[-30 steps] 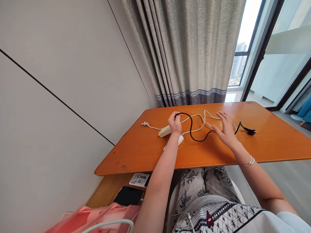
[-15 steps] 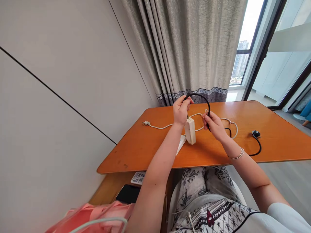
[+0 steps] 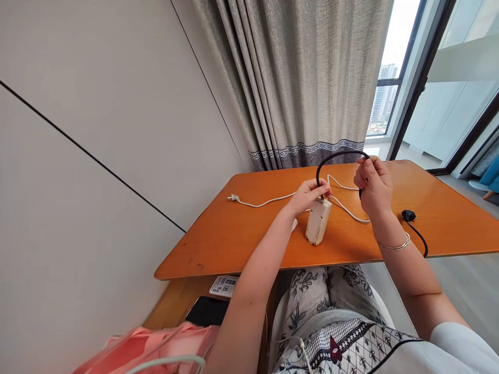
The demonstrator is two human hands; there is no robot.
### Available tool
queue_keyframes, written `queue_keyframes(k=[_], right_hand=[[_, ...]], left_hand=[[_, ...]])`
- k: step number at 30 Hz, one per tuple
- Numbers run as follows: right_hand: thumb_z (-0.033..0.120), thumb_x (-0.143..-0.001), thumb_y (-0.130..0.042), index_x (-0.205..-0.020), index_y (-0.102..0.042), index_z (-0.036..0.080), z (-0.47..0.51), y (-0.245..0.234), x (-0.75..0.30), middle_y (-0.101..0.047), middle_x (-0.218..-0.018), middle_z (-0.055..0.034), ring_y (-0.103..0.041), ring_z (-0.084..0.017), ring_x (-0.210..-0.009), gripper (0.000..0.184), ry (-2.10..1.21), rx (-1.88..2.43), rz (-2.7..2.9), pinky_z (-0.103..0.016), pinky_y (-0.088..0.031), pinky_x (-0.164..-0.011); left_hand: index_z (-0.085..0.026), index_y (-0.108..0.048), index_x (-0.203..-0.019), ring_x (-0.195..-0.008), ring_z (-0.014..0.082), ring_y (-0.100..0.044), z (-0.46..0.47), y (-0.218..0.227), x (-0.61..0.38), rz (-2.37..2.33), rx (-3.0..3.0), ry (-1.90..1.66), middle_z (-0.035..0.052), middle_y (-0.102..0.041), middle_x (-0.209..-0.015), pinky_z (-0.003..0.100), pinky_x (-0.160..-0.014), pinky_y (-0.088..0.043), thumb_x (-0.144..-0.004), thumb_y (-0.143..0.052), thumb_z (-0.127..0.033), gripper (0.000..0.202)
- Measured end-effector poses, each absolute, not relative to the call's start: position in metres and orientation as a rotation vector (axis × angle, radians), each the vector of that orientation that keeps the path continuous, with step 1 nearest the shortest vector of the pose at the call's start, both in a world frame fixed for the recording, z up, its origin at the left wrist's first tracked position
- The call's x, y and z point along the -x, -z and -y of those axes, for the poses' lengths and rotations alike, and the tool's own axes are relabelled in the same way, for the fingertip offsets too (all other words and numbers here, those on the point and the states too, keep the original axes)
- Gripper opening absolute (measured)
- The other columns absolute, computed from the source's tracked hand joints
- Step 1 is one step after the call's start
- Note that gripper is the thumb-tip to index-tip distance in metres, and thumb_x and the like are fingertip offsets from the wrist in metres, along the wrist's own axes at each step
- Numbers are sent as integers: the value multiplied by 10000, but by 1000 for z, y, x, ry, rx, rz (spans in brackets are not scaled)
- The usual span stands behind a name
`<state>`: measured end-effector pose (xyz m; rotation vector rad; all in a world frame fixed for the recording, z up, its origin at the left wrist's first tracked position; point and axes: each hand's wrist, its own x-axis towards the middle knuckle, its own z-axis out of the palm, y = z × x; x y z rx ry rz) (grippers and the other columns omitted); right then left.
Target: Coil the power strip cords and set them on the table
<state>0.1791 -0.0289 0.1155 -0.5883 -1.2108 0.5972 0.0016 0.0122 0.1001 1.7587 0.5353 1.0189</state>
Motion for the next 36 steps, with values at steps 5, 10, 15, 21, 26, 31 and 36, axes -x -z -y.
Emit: queue_keyframes(k=[5, 10, 15, 21, 26, 31, 36], right_hand=[[559, -911, -575, -893, -573, 246, 26, -124, -196, -414, -661, 54, -309, -75, -470, 314, -483, 592, 1192, -221, -310, -439], [533, -919, -549, -976, -569, 245, 9, -104, -211, -426, -678, 59, -309, -76, -468, 294, -481, 746, 1213, -220, -300, -434], [432, -962, -460, -1124, -575, 183, 3, -59, -208, -551, -731, 14, -511, -118, -559, 318, -389, 1094, 1488, -248, -422, -549], [241, -1005, -373, -1376, -511, 148, 46, -38, -174, -682, -1147, -168, -688, -261, -939, 407, 21, 1659, 2077, -328, -489, -735], [257, -1009, -418, -1343, -548, 178, 80, -61, -161, -707, -1084, -140, -707, -236, -870, 368, 224, 1692, 2322, -282, -444, -603], [297, -1024, -401, -979, -662, 183, 97, -82, -160, -703, -859, -94, -670, -179, -686, 289, 382, 1551, 2394, -265, -314, -504], [285, -1002, -464, -892, -647, 180, 103, -92, -163, -733, -920, -103, -673, -191, -709, 238, 252, 1382, 2371, -277, -315, -534]], left_hand=[[-170, -588, -648, -771, 204, -654, -13, -90, 2, -478, -1778, -832, 42, -619, -664, 310, -732, -477, -741, -691, -668, 517], [-194, -470, -613, -482, 90, -425, 0, -95, 10, -454, -1587, -994, -52, -409, -541, 291, -609, -436, -724, -702, -680, 550], [-206, -411, -579, -423, 68, -277, 10, -105, 18, -485, -1397, -1157, -73, -267, -530, 306, -610, -475, -826, -624, -633, 537], [-207, -412, -592, -445, 84, -383, 10, -104, 20, -543, -1268, -1294, -51, -339, -556, 307, -647, -516, -893, -567, -579, 504], [-185, -543, -642, -711, 170, -644, 12, -93, 14, -554, -1413, -1322, 50, -638, -766, 342, -759, -537, -833, -628, -621, 483], [-189, -615, -700, -905, 234, -680, 22, -87, 4, -544, -1592, -1284, 108, -740, -877, 365, -835, -524, -807, -599, -697, 519], [-197, -656, -768, -823, 224, -686, 33, -85, 0, -499, -1718, -1238, 78, -728, -751, 361, -830, -518, -858, -543, -676, 501]])
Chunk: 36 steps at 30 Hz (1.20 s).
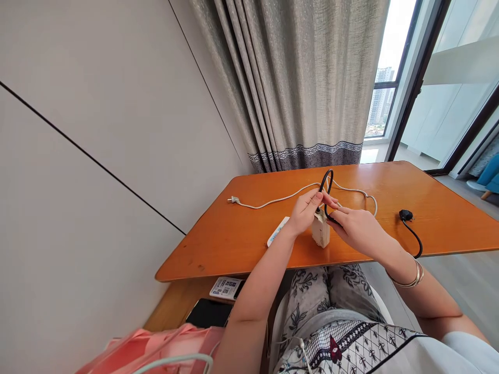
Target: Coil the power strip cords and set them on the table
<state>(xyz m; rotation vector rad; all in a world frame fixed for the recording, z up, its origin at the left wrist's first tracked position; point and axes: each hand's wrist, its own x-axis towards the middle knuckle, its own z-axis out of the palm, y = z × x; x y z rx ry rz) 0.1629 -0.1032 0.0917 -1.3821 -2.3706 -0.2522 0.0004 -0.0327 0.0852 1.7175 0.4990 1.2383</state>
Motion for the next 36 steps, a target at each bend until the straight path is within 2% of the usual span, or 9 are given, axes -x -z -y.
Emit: queue_keyframes(k=[8, 12, 17, 21, 23, 25, 28, 33, 36], right_hand=[[258, -925, -591, -971, -607, 202, 105, -90, -166, -670, -718, -8, -594, -163, -596, 75, -251, 1220, 2262, -265, -350, -562], [278, -920, -591, -956, -602, 212, 109, -84, -177, -666, -756, 2, -583, -147, -634, 76, -459, 1157, 2183, -256, -395, -578], [296, -946, -572, -909, -670, 213, 102, -89, -181, -646, -784, -23, -572, -152, -701, 133, -330, 964, 2000, -274, -454, -660], [400, -883, -669, -1121, -695, 245, 84, -99, -175, -629, -1011, -76, -579, -170, -768, 285, -158, 935, 1778, -309, -504, -678], [420, -858, -693, -1240, -660, 271, 75, -102, -174, -587, -1218, -107, -601, -176, -819, 412, -154, 938, 1737, -333, -532, -708], [408, -873, -674, -1275, -651, 287, 68, -104, -175, -585, -1280, -106, -625, -195, -899, 420, -197, 904, 1778, -351, -544, -763], [380, -894, -652, -1209, -701, 269, 61, -104, -177, -675, -1129, -88, -636, -212, -950, 338, -284, 842, 1823, -354, -537, -793], [392, -862, -679, -1174, -724, 244, 55, -98, -177, -691, -1027, -72, -571, -118, -622, 348, -576, 770, 1717, -278, -490, -541], [395, -860, -676, -1083, -764, 233, 53, -97, -178, -707, -900, -55, -552, -114, -585, 290, -598, 773, 1648, -274, -470, -528]], left_hand=[[-197, -668, -880, -533, 134, -541, 39, -81, 0, -673, -1978, -1297, -2, -605, -587, 265, -574, -436, -937, -438, -623, 487], [-194, -643, -851, -463, 118, -467, 31, -80, 2, -710, -1918, -1338, -34, -510, -495, 257, -519, -384, -932, -431, -639, 499], [-182, -601, -772, -448, 104, -460, 26, -84, 4, -589, -1732, -1231, -36, -494, -497, 248, -489, -387, -844, -532, -705, 532], [-174, -599, -780, -400, 86, -407, 29, -87, 3, -519, -1603, -1025, -54, -450, -495, 242, -427, -366, -767, -616, -727, 553], [-173, -584, -743, -387, 75, -371, 30, -87, 3, -489, -1562, -989, -62, -416, -486, 256, -443, -401, -753, -619, -741, 569], [-178, -563, -694, -374, 70, -348, 30, -86, 4, -444, -1555, -964, -72, -373, -465, 293, -508, -466, -759, -569, -781, 606], [-188, -533, -661, -370, 66, -338, 29, -86, 6, -396, -1562, -944, -81, -346, -469, 341, -634, -526, -746, -519, -830, 647], [-201, -433, -607, -381, 56, -331, 30, -88, 8, -410, -1569, -926, -85, -363, -478, 333, -695, -534, -726, -557, -822, 644], [-199, -420, -603, -398, 61, -368, 32, -93, 9, -408, -1581, -889, -75, -401, -460, 321, -704, -537, -760, -562, -786, 624]])
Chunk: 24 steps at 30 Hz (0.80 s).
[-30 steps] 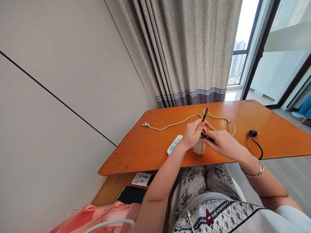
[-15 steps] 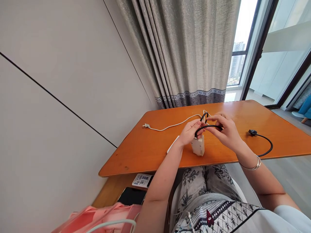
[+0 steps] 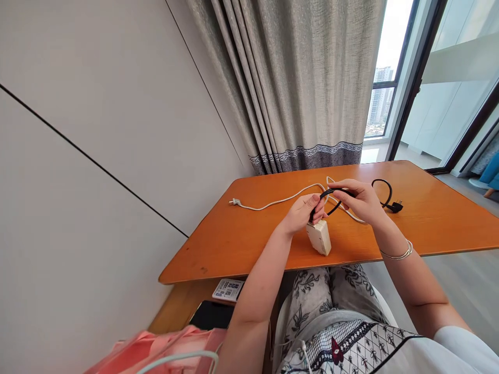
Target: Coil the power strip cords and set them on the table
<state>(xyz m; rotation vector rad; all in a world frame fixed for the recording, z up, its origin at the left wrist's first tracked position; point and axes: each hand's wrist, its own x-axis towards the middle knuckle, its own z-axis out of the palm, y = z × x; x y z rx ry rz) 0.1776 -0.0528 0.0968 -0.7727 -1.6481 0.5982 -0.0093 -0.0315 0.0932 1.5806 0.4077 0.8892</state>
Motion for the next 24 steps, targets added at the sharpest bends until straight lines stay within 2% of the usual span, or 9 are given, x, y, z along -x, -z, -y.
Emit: queue_keyframes(k=[4, 8, 11, 14, 18, 24], right_hand=[[371, -845, -696, -972, -796, 240, 51, -97, -178, -739, -870, -59, -635, -170, -737, 208, -474, 809, 1619, -306, -500, -643], [379, -836, -700, -957, -796, 239, 50, -96, -176, -755, -874, -58, -656, -181, -756, 208, -466, 808, 1579, -314, -505, -663], [398, -829, -705, -947, -793, 233, 50, -94, -175, -755, -870, -59, -654, -174, -737, 222, -475, 820, 1552, -302, -504, -642], [410, -851, -677, -1021, -780, 234, 52, -90, -176, -743, -912, -60, -607, -129, -624, 266, -517, 810, 1574, -272, -484, -560], [429, -888, -622, -1146, -742, 234, 52, -84, -181, -731, -885, -49, -522, -82, -500, 345, -630, 794, 1556, -248, -459, -491], [496, -916, -564, -1132, -734, 220, 46, -73, -183, -718, -827, -36, -508, -81, -488, 389, -732, 757, 1575, -236, -442, -477]], left_hand=[[-173, -527, -687, -442, 73, -423, 37, -104, 13, -455, -1564, -820, -54, -480, -485, 319, -726, -545, -802, -587, -718, 561], [-149, -622, -836, -439, 70, -363, 45, -112, 11, -478, -1484, -830, -84, -387, -491, 257, -596, -497, -821, -629, -638, 490], [-144, -600, -783, -424, 61, -302, 50, -113, 7, -512, -1393, -873, -89, -312, -491, 208, -487, -404, -851, -613, -587, 448], [-157, -547, -744, -419, 47, -233, 51, -111, 3, -512, -1312, -921, -92, -301, -510, 177, -449, -350, -867, -617, -525, 394], [-169, -485, -711, -411, 39, -202, 48, -110, 4, -460, -1247, -902, -93, -286, -518, 145, -425, -320, -899, -604, -452, 360], [-179, -444, -682, -385, 47, -169, 45, -109, 10, -394, -1166, -838, -109, -212, -470, 141, -401, -311, -954, -543, -432, 384]])
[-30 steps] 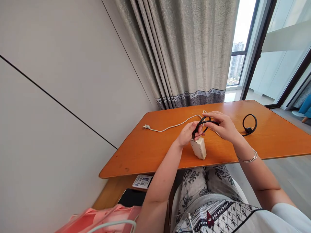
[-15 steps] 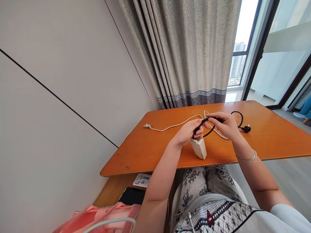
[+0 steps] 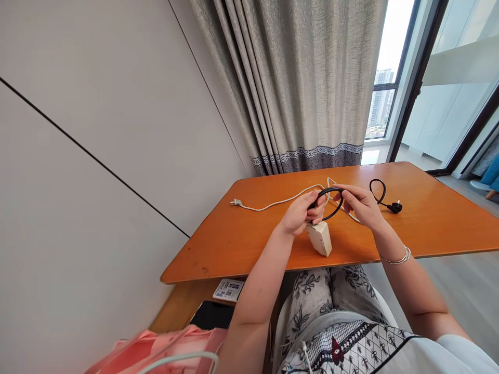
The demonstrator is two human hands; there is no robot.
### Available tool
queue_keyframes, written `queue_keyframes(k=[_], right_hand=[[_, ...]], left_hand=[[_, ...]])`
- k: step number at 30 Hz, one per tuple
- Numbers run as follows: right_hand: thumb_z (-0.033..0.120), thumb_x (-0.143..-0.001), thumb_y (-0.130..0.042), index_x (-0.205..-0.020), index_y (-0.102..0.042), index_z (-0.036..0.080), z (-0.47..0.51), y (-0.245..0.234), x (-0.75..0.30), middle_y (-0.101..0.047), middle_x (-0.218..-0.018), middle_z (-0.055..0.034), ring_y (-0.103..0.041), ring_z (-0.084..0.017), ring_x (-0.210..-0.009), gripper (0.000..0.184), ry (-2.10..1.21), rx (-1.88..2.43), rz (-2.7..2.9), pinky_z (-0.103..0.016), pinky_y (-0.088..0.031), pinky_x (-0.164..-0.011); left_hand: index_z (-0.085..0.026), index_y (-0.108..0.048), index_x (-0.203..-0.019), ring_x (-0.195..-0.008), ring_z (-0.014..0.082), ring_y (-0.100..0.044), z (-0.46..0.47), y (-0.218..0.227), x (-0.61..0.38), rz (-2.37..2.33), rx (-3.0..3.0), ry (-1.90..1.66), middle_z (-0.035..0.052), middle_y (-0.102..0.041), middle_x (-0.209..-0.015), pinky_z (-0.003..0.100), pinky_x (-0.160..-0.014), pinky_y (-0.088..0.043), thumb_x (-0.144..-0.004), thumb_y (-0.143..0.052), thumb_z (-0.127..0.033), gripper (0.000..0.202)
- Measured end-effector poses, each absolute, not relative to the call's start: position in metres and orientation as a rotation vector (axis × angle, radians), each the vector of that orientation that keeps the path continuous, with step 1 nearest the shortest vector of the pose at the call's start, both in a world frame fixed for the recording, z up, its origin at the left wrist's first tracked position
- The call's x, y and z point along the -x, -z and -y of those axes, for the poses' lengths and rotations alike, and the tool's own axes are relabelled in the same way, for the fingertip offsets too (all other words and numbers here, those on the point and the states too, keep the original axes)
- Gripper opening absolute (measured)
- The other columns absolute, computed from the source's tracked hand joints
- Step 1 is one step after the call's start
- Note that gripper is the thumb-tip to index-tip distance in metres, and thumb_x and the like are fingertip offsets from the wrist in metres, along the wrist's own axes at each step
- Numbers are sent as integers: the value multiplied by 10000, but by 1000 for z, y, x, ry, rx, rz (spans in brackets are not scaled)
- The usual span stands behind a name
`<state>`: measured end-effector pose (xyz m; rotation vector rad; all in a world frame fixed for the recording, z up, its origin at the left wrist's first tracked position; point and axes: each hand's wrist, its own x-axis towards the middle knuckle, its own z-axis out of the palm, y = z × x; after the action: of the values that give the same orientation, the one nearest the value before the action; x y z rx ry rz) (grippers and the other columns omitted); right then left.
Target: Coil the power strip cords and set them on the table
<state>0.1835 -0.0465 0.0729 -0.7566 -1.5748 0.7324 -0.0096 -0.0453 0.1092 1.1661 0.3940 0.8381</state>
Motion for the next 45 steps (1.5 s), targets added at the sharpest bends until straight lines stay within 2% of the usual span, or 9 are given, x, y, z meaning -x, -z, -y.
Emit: queue_keyframes(k=[6, 10, 15, 23, 30, 33, 36, 41, 45], right_hand=[[510, -997, -396, -1174, -685, 196, 48, -47, -183, -678, -773, -27, -574, -125, -544, 462, -606, 913, 1702, -263, -469, -545], [387, -1031, -345, -1195, -671, 190, 54, -33, -192, -699, -766, -49, -650, -189, -729, 415, -190, 1139, 1904, -322, -476, -742], [338, -1014, -438, -1045, -725, 225, 55, -18, -214, -737, -854, -56, -635, -218, -865, 310, 527, 1313, 1833, -461, -253, -1091], [286, -1016, -434, -1105, -737, 198, 63, -20, -220, -652, -668, -29, -573, -164, -633, 328, 643, 1298, 1734, -325, -351, -695], [298, -991, -470, -842, -756, 205, 74, -49, -193, -694, -637, -35, -594, -152, -597, 335, 653, 1335, 1822, -321, -318, -666], [280, -977, -480, -692, -708, 198, 81, -61, -184, -679, -588, -31, -563, -137, -542, 374, 669, 1303, 1913, -326, -297, -650], [270, -960, -498, -611, -646, 185, 88, -69, -178, -665, -565, -30, -539, -127, -509, 389, 685, 1255, 1971, -321, -277, -629], [290, -956, -516, -697, -669, 182, 99, -77, -172, -675, -596, -30, -571, -137, -548, 320, 596, 1199, 2084, -315, -289, -628], [272, -936, -549, -1001, -706, 173, 106, -79, -171, -728, -750, -45, -632, -169, -653, 197, 481, 1210, 2181, -318, -350, -675]], left_hand=[[-192, -387, -650, -361, 57, -196, 48, -112, 9, -393, -962, -881, -97, -229, -440, 150, -400, -319, -1005, -441, -417, 424], [-185, -375, -633, -350, 41, -178, 48, -113, 12, -439, -889, -922, -73, -339, -451, 146, -385, -290, -1010, -412, -444, 459], [-182, -363, -632, -345, 36, -165, 44, -107, 16, -426, -811, -994, -76, -341, -454, 134, -371, -256, -1017, -406, -428, 459], [-197, -337, -633, -359, 57, -179, 49, -100, 12, -402, -891, -1003, -74, -311, -425, 156, -386, -258, -998, -433, -470, 466], [-207, -313, -633, -383, 76, -313, 59, -108, 6, -419, -1030, -1162, -47, -433, -436, 188, -450, -353, -961, -473, -548, 499], [-207, -301, -627, -465, 97, -505, 61, -110, 5, -424, -1062, -1198, 19, -662, -626, 240, -573, -480, -948, -492, -557, 512], [-202, -301, -629, -789, 184, -708, 63, -110, 4, -395, -1096, -1151, 109, -757, -1004, 310, -753, -542, -916, -556, -554, 521], [-174, -438, -649, -1186, 288, -639, 66, -105, 1, -288, -1221, -1121, 136, -651, -1317, 376, -961, -512, -784, -731, -549, 495], [-163, -475, -631, -1308, 312, -547, 68, -106, 0, -303, -1242, -1159, 133, -583, -1410, 383, -978, -512, -779, -738, -542, 485]])
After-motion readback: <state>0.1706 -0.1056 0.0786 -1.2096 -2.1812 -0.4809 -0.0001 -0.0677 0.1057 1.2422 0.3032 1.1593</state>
